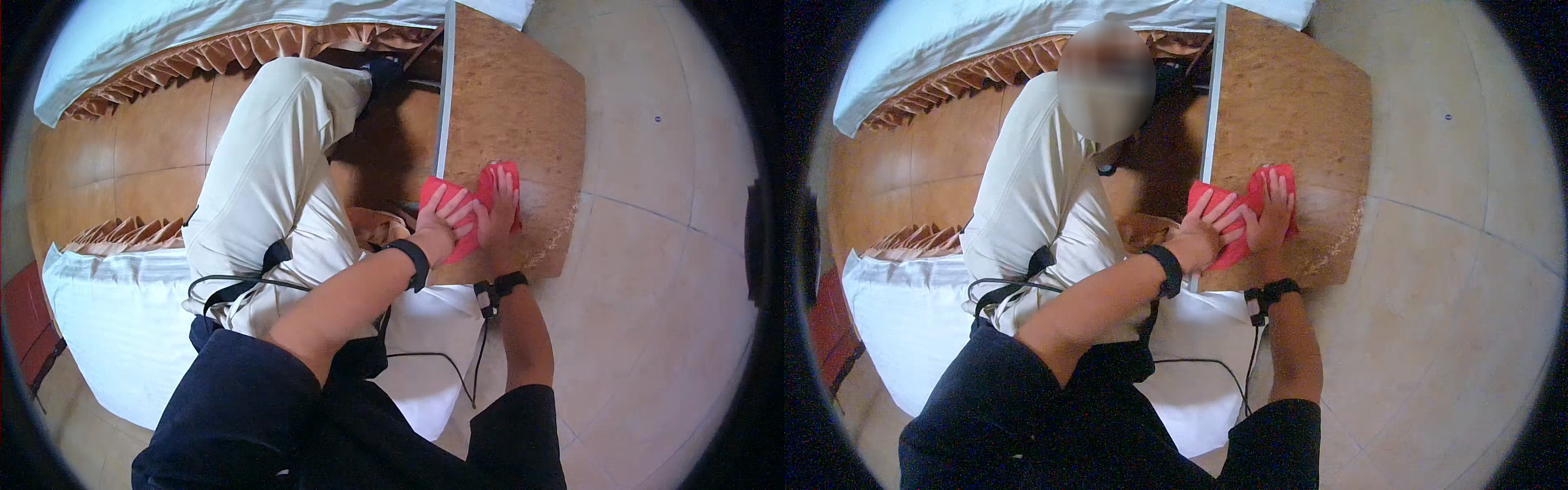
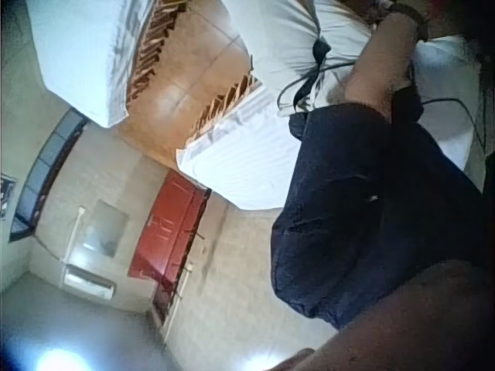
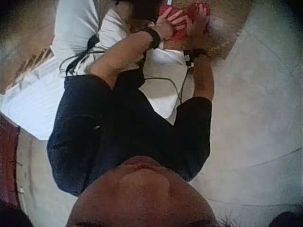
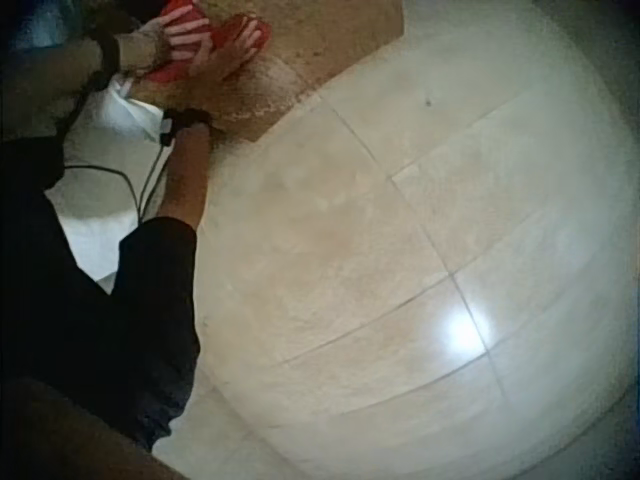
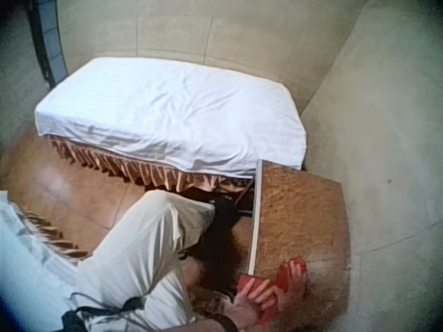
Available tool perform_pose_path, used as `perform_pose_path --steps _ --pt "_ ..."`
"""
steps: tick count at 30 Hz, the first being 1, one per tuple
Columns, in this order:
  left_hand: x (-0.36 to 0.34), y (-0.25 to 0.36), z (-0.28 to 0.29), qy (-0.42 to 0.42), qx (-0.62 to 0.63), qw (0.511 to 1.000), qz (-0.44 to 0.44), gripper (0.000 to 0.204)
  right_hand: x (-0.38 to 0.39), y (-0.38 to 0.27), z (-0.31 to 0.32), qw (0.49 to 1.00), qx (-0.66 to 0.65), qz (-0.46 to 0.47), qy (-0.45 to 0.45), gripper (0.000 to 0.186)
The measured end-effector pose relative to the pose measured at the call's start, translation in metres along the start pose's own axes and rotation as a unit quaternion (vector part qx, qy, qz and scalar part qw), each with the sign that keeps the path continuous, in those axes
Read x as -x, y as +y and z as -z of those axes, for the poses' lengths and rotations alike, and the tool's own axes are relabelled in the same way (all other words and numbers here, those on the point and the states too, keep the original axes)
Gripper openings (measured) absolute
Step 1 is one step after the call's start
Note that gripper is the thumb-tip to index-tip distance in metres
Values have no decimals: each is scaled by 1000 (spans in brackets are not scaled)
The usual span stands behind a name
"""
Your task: Wiping a wall and a bedside table with a cloth in a bedroom.
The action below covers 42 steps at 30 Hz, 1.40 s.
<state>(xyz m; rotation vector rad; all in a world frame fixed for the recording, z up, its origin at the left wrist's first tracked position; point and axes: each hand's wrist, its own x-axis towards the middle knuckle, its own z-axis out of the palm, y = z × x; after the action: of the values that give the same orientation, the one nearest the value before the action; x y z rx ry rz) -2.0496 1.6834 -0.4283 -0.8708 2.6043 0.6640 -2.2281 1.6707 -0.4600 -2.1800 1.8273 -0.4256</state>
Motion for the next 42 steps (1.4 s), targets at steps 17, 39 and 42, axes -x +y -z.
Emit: perform_pose_path --steps 17,39,42 --pt "-20 -13 12 7 41 998 48 70 -36 9 2 1000 3 24 0 71" --pt "-38 -65 55 4 23 1000 20 109 -106 11 0 998 31 8 51 67" --pt "-42 -78 53 20 14 1000 11 111 -122 8 -7 996 50 -10 75 67"
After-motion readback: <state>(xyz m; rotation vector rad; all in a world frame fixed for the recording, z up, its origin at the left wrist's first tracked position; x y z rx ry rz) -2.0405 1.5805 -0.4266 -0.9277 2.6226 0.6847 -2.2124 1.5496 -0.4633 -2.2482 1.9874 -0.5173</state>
